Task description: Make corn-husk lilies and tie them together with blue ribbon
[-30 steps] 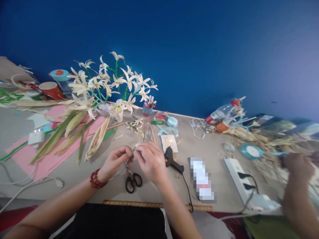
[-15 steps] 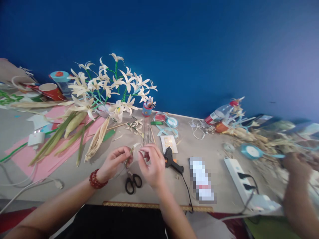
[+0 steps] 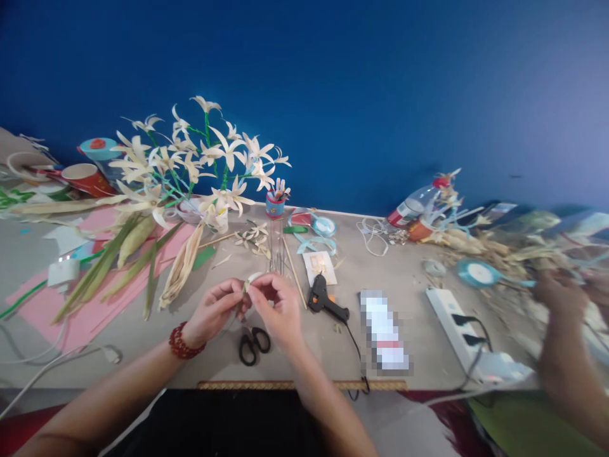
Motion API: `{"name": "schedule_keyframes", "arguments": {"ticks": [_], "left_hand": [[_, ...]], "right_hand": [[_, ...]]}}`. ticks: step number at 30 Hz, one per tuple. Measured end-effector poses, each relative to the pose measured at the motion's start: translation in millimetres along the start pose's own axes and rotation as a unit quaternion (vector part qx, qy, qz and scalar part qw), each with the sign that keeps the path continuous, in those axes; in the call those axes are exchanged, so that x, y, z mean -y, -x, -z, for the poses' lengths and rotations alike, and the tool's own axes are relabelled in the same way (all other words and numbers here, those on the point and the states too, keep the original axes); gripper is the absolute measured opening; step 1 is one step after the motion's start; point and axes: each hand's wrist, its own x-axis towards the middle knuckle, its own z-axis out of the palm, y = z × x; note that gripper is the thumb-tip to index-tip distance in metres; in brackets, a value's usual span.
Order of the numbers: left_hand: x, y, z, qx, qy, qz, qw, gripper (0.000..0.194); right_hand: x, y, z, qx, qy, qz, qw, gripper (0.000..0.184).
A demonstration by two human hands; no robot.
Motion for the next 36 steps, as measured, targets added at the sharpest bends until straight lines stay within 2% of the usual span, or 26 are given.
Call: {"name": "schedule_keyframes", "arguments": {"ticks": [14,16,18,22,25,31,36], "left_hand": [[-1,0,-1.0,0.010,0.007,-0.009,1.000,0.021],[-2,0,-0.9,0.011,-0.024,-0.032,0.999,0.021],[-4,1,-0.2,0.012,-0.090,-0.083,0.992,0.018],[-10,2,1.3,0.020,-0.251,-0.215,0.944,0.009],[-11,3,0.9,0.029,-0.293,-0.272,0.916,0.011],[-9,3,0.3,0.032,-0.311,-0.313,0.897,0.019],[-9,3,-0.1,0.013,-0.301,-0.284,0.910,0.011]], "right_hand": [[-3,-2,-4,0.022,-0.083,-0.037,0.996,0.013],[-4,1,-1,0.018,-0.053,-0.024,0.998,0.012],[-5,5,2,0.003,-0.002,-0.001,1.000,0.010],[-7,13,7,-0.045,0.063,0.044,0.996,0.009],[-6,17,6,-0.056,0.066,0.076,0.993,0.006],[-6,25,5,-0.054,0.041,0.100,0.993,0.006],[-6,26,4,-0.057,0.042,0.096,0.993,0.004]]}}
